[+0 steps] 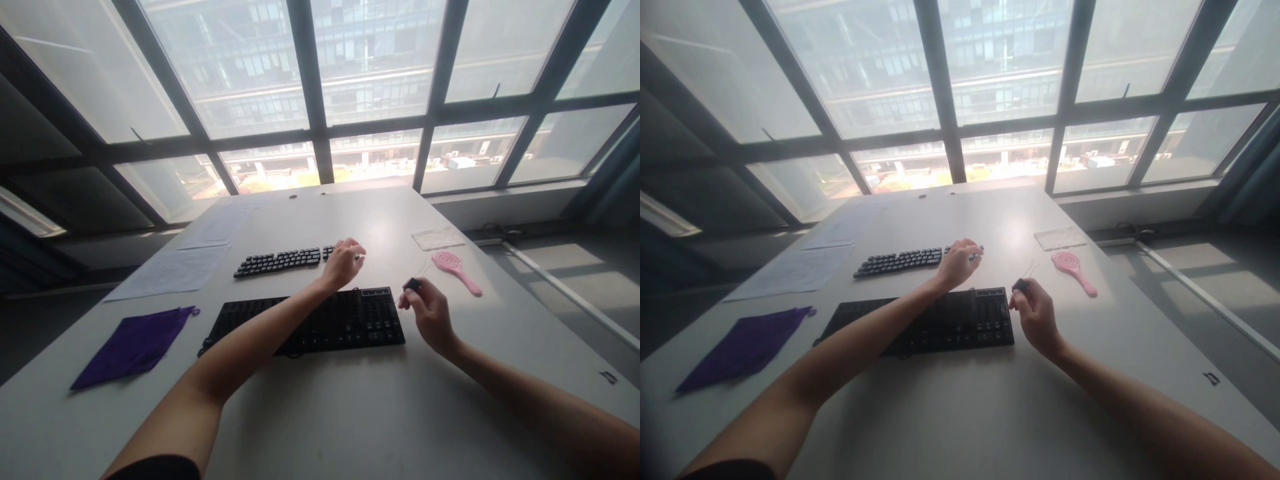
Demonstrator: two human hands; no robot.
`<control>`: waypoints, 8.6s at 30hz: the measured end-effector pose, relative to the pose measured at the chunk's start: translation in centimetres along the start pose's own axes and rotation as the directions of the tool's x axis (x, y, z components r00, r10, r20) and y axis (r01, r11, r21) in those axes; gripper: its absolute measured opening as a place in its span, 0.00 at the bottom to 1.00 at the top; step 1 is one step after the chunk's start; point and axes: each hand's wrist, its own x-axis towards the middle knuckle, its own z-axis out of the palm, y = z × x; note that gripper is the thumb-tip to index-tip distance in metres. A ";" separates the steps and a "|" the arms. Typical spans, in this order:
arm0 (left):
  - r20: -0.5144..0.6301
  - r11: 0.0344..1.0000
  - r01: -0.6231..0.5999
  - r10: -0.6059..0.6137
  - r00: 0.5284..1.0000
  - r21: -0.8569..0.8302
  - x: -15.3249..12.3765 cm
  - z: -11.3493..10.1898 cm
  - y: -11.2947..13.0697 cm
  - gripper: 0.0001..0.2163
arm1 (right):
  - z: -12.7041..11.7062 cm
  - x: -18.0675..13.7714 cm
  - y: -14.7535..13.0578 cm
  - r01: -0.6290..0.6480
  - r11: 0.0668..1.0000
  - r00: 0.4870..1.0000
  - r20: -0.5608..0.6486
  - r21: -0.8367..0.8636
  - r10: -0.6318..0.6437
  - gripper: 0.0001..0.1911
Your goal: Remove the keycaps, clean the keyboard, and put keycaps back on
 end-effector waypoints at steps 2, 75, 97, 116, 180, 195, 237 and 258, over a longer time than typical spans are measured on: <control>0.052 0.995 -0.081 0.084 0.995 -0.067 -1.9 -0.7 2.2 0.07 | -0.2 0.3 0.1 0.010 1.000 1.000 -0.014 -0.018 -0.010 0.06; 0.237 0.986 -0.165 0.169 0.957 -0.037 -12.2 -1.7 7.8 0.08 | 5.2 15.0 7.5 0.179 0.563 0.891 0.376 -0.807 0.256 0.23; 0.241 0.988 -0.149 0.155 0.958 -0.046 -12.1 -1.8 8.0 0.08 | 5.7 14.8 8.0 0.129 0.618 0.917 0.330 -0.775 0.222 0.10; 0.240 0.988 -0.140 0.150 0.959 -0.058 -12.2 -1.9 8.0 0.08 | 6.6 15.2 7.9 0.140 0.611 0.919 0.333 -0.779 0.213 0.11; -0.085 0.943 0.315 -0.307 0.948 0.110 -20.5 -15.0 -7.7 0.11 | 10.1 9.3 -2.3 0.156 0.970 0.905 0.420 -0.189 -0.064 0.16; 0.093 0.854 0.494 -0.485 0.870 -0.163 -30.2 -18.2 -11.5 0.14 | 23.4 1.8 -7.8 0.073 0.996 0.789 0.614 -0.048 -0.028 0.10; -0.086 0.937 0.325 -0.337 0.937 -0.130 -30.0 -19.9 -12.8 0.09 | 30.5 -3.4 -2.6 -0.163 0.982 0.808 0.584 0.099 0.076 0.14; -0.172 0.893 0.444 -0.449 0.877 -0.067 -21.4 -14.4 -24.3 0.04 | 30.3 -3.3 -2.8 -0.142 0.985 0.810 0.583 0.101 0.057 0.13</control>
